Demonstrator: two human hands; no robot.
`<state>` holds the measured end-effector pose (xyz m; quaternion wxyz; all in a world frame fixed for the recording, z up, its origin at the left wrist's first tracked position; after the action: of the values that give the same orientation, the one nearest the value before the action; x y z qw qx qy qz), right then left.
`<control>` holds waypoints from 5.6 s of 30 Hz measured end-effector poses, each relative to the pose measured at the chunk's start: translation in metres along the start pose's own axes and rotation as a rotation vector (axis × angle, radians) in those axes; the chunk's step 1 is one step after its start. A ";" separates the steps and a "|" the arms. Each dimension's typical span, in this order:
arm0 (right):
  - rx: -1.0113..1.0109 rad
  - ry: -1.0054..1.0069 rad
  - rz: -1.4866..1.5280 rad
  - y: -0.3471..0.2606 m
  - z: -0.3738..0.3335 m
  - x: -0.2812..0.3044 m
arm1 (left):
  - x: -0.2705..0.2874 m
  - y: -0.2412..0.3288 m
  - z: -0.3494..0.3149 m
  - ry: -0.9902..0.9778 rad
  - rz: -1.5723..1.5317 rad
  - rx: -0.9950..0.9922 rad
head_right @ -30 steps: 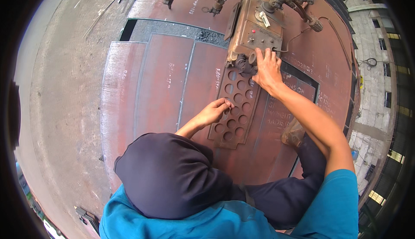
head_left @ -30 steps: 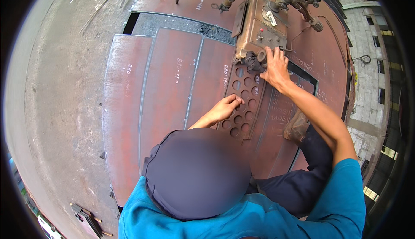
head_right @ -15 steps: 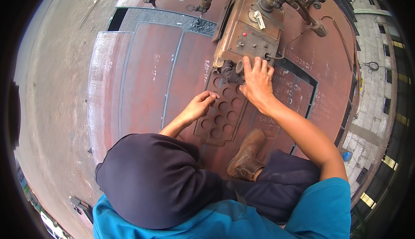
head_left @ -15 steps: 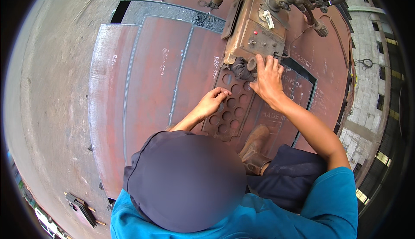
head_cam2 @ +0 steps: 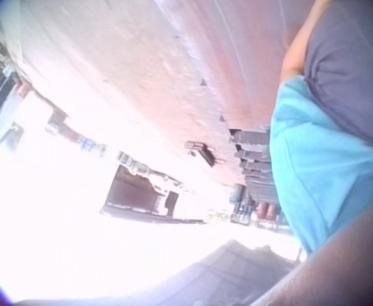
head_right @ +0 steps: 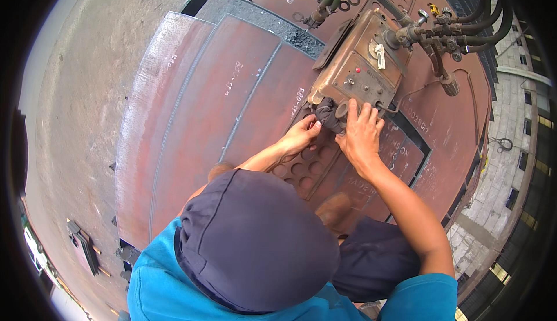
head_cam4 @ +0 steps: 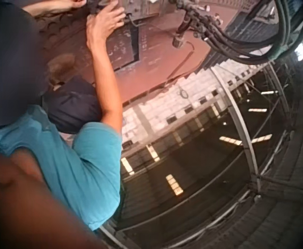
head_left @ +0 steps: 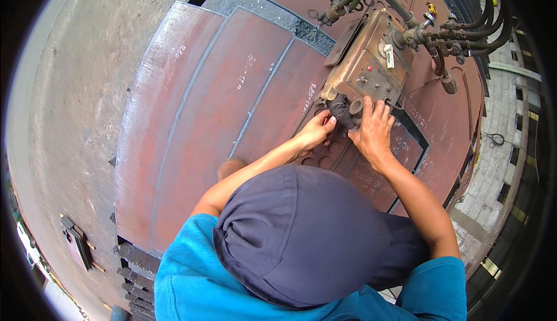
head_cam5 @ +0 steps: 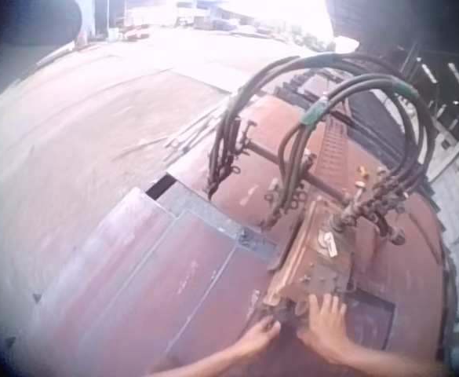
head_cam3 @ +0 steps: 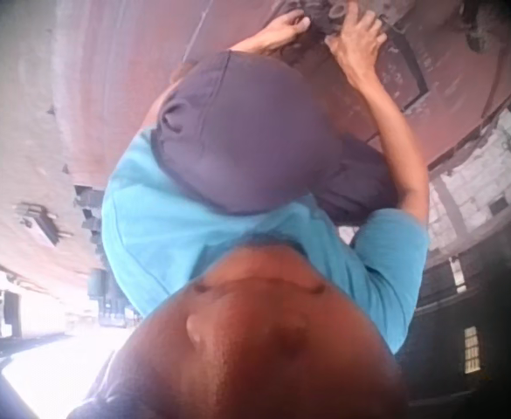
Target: The person measures a large perforated metal sheet with a tape measure, then operates a plasma cutting machine to cut the sheet. The person adjusts the machine's position and controls before initiating the cut.
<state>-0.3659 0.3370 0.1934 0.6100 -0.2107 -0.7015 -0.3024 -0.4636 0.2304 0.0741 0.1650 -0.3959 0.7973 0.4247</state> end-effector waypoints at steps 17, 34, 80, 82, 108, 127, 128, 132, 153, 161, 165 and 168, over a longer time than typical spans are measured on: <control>-0.085 0.067 -0.007 -0.004 0.007 -0.004 | -0.002 -0.017 0.020 -0.276 -0.443 0.006; -0.094 0.051 0.023 -0.005 0.008 -0.004 | -0.009 -0.019 0.026 -0.142 -0.295 -0.007; -0.029 0.088 -0.018 0.002 -0.004 -0.001 | -0.009 -0.015 0.017 -0.139 -0.230 -0.014; -0.022 0.112 -0.016 0.001 -0.005 -0.001 | -0.007 -0.017 0.018 -0.124 -0.239 -0.011; -0.038 0.099 -0.013 0.002 -0.005 0.000 | -0.011 -0.016 0.017 -0.115 -0.224 -0.007; -0.029 0.082 -0.007 0.001 -0.004 0.002 | -0.009 -0.018 0.018 -0.125 -0.212 -0.027; -0.029 0.080 -0.009 0.001 -0.005 0.003 | -0.009 -0.018 0.016 -0.121 -0.204 -0.023; -0.028 0.098 -0.018 -0.001 -0.004 0.003 | -0.009 -0.017 0.015 -0.107 -0.193 -0.028; -0.051 0.087 -0.050 -0.003 -0.002 0.005 | -0.011 -0.012 0.015 -0.096 -0.204 -0.002; -0.046 0.081 -0.026 -0.002 -0.002 0.007 | -0.014 -0.015 0.014 -0.089 -0.249 0.004; -0.037 0.083 -0.012 -0.004 -0.001 0.007 | -0.011 -0.012 0.013 -0.089 -0.196 -0.019; -0.033 0.076 -0.010 -0.005 -0.002 0.005 | -0.010 -0.011 0.013 -0.094 -0.181 -0.025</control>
<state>-0.3685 0.3321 0.1976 0.6311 -0.2056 -0.6738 -0.3247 -0.4498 0.2418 0.0664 0.2351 -0.4481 0.7441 0.4362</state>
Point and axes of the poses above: each hand's wrist, its own z-axis towards the middle knuckle, its own x-axis out of the back of the hand, y = z × x, the point moved 2 cm from there along z, towards the middle knuckle, and after that the axes turned 9 degrees about y, right-handed, at the moved point
